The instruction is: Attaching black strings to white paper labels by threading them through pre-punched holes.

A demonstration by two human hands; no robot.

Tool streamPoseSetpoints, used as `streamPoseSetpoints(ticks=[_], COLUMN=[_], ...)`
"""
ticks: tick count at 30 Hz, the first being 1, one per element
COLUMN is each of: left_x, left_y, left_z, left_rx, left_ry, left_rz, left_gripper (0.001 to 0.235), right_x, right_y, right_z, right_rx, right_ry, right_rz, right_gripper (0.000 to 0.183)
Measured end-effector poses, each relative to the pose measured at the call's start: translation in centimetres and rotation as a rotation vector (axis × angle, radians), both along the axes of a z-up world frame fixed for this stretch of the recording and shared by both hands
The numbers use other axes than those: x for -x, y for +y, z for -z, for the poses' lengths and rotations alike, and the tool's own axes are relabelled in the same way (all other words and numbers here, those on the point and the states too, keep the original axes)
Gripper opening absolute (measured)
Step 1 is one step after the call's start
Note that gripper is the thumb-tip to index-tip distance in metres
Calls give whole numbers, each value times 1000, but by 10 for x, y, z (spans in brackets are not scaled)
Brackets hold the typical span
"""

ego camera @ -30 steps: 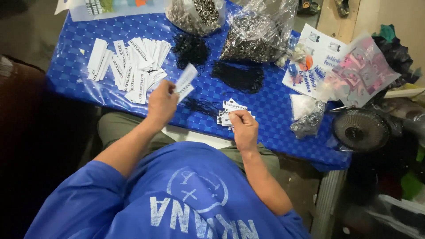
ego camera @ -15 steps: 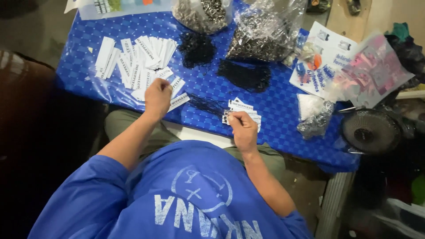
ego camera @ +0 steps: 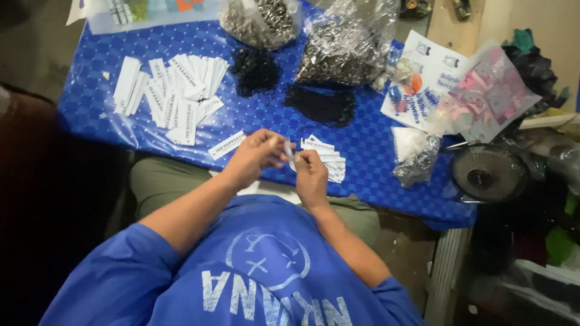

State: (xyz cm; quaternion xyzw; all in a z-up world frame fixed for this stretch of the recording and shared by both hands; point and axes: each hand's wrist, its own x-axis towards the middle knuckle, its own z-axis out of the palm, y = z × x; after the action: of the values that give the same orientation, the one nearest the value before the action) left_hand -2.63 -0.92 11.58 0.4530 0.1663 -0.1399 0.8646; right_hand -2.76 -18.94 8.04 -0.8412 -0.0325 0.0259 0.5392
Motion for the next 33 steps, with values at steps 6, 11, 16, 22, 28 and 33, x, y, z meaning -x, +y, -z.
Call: streamPoseSetpoints(ticks=[6, 11, 16, 22, 28, 33], left_x=[-1, -8, -1, 2, 2, 4], left_y=[-19, -19, -27, -26, -28, -30], left_z=[2, 19, 22, 21, 16, 16], left_rx=[-210, -212, -228, -284, -299, -289], left_ry=[-170, -162, -163, -169, -148, -159], left_rz=[-61, -96, 34, 132, 147, 175], left_gripper=[38, 35, 30, 32, 34, 34], right_x=[-2, -9, -15, -16, -15, -13], right_y=[2, 5, 2, 0, 1, 3], right_z=[-1, -30, -39, -39, -42, -49], right_rx=[9, 42, 49, 28, 1, 20], right_ry=[-45, -221, -347, -360, -367, -384], right_rz=[58, 16, -2, -17, -16, 5], right_gripper=[12, 14, 17, 19, 20, 21])
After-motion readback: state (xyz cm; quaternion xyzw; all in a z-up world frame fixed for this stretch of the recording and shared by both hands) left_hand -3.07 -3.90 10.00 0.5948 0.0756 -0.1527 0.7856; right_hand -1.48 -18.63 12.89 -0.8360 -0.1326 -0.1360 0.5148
